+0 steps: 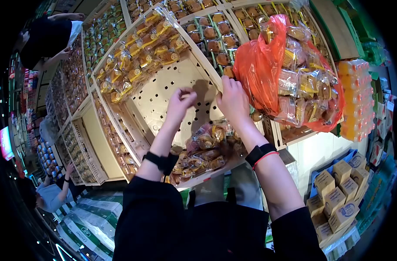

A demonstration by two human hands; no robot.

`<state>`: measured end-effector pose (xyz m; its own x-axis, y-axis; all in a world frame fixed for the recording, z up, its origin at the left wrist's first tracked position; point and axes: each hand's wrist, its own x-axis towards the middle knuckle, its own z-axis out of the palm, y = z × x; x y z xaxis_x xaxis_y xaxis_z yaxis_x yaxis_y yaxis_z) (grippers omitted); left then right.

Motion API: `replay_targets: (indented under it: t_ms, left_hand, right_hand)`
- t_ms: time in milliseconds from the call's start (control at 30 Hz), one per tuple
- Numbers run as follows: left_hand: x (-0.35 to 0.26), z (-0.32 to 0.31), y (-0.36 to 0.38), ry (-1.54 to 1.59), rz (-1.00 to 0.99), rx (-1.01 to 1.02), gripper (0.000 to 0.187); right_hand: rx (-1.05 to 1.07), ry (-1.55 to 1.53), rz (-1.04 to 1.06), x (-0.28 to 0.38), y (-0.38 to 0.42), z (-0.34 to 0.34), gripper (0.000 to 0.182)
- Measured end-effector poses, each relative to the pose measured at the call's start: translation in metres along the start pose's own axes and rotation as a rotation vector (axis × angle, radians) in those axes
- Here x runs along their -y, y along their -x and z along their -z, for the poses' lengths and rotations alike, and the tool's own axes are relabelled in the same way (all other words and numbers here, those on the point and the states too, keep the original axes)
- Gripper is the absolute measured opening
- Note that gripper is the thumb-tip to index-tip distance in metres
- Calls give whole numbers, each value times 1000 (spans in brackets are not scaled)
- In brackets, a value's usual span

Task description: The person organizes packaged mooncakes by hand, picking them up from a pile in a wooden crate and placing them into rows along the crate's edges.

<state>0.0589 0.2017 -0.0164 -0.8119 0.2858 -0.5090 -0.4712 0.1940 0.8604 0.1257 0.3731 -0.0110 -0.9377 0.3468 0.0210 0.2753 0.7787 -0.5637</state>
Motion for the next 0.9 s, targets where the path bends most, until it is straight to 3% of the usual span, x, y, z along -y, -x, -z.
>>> replay_targets:
  t_ms: [33,67,200,467,567,633,733,767,833,867,900]
  left_hand:
    - [6,3,17,-258,-47,93,23]
    - [12,3,34,-364,-59,151,25]
    - [21,4,80,-686,-152,332,31]
    - [25,3,92,-959,-288,520,45]
    - [10,3,85,-788,-116,556,46]
    - [0,5,69,-694,-303,337,47]
    - [-20,4,29,-427,-247,-91,41]
    - [-22,12,6,-305,-276,-118,37]
    - [-47,12,-29,-398,-447,-224,32]
    - [-54,11,-49,-294,-452,-243,29]
    - [-67,8,-61,-393,-447,-277,29]
  right_hand:
    - [29,-23,-17,0,-1,0,38]
    - [-7,0,6,1,-1,1,28]
    - [35,-7,-22,0,-2,0,28]
    - [91,-46,-64,2,-3,4,29]
    - [102,-41,-75,1,-4,3,29]
    - [98,-49,-75,2,-3,4,29]
    - [101,-57,-70,2,-3,6,29]
    - [107,-59,-69,2,-3,6,29]
    - [99,-56,-74,2,-3,4,30]
    - [91,-49,-78,2,-3,4,31]
    - [89,-49,-78,2,-4,4,31]
